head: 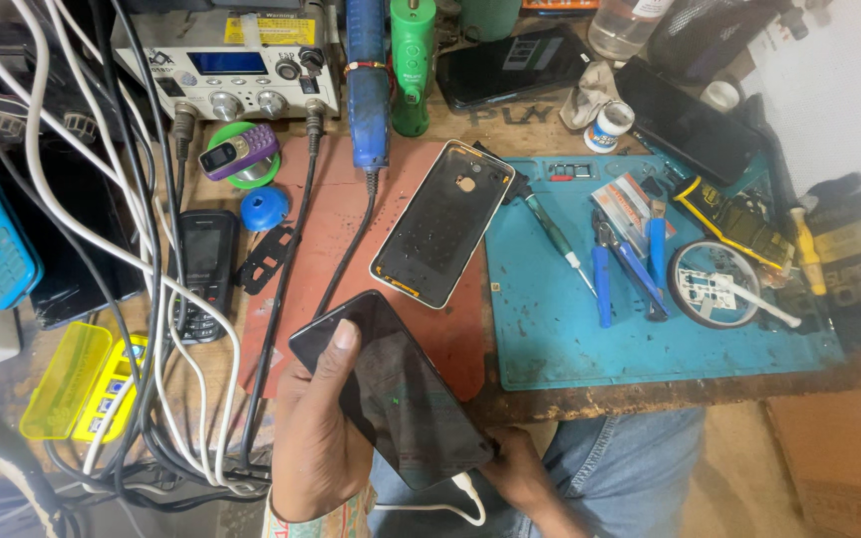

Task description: The person works on a disassembled smartphone at a repair bench, pressing the battery connector into place on the exposed board and repositioning the battery. They then use tweezers and a thin pry tool to work along the phone's edge, repeatedly testing and pressing the device while checking its screen.

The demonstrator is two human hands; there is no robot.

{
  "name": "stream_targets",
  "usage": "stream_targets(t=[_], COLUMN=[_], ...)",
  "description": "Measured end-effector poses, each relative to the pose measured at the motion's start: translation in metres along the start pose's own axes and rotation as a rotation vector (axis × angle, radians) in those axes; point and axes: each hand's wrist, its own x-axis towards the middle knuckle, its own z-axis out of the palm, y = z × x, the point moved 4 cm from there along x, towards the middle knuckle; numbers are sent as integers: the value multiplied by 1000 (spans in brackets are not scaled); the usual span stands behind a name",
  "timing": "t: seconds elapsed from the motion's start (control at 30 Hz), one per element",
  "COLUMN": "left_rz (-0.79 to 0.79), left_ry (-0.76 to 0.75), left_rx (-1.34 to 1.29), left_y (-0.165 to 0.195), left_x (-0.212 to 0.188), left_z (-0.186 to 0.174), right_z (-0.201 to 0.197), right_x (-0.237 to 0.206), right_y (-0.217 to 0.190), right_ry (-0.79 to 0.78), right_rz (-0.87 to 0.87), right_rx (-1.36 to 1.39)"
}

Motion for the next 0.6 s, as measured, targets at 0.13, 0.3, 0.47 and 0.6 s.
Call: stream_targets(t=[0.13, 0.3, 0.47, 0.6], left_rz=[-5, -7, -178, -259], left_ry=[1, -243, -733, -832], left_rx=[-9, -319, -750, -823], left_y=[-3, -12, -30, -35], left_x=[-8, -14, -18, -33], left_z=[-13, -18, 0, 7], right_z=[-1, -7, -16, -17], right_x=[-23, -73, -99, -109], right_y=[1, -31, -83, -117], right_ry=[118, 206, -36, -128], right_rz=[-54, -388, -265, -21], right_rx=[-128, 158, 401, 447])
